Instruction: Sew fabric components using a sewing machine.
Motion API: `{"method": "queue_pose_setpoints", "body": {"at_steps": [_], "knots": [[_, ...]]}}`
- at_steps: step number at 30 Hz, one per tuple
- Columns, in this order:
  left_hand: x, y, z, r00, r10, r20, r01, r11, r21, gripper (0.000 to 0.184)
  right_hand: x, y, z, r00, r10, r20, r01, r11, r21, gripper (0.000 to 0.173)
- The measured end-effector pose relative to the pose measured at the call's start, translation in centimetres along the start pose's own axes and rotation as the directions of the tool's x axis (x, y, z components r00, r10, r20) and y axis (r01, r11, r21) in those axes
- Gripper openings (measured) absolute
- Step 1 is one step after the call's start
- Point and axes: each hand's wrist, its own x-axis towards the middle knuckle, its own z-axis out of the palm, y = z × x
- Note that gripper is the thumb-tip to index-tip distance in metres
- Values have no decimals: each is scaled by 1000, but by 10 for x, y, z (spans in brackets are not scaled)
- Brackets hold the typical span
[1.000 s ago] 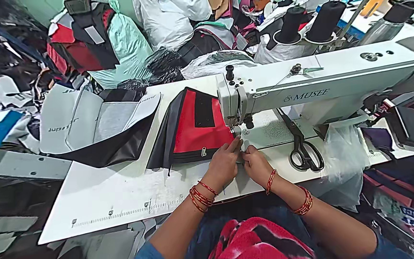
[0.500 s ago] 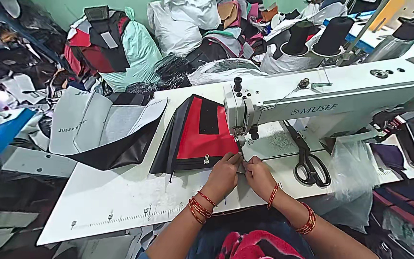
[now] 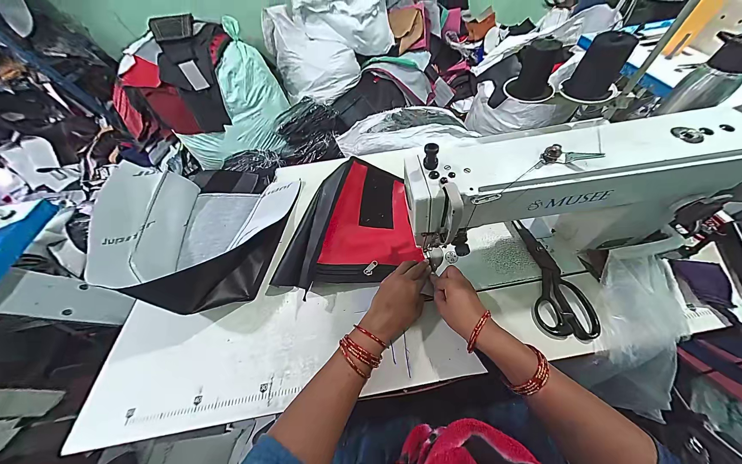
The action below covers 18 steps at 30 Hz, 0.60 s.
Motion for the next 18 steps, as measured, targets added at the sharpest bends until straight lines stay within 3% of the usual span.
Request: {"method": "queue_pose_setpoints", "body": {"at_steps": [4,9,14,18], "knots": [[-2,-4,4,1000,-2,-26,2,1000,10,40,3,-3,-1,998,13,55,-13,1000,-1,35],[1,-12,22,973,81,-216,-63,994,91,39,1,-1,-1,996,43,81,-45,999,26,34],[-4,-11,12,996,46,-79,-46,999,5,36,7,4,2,994,-14,106,4,995,97,34],[-2,-14,15,998,16,-53,-17,1000,-1,38,5,3,3,997,-9,79,0,993,115,34]]}}
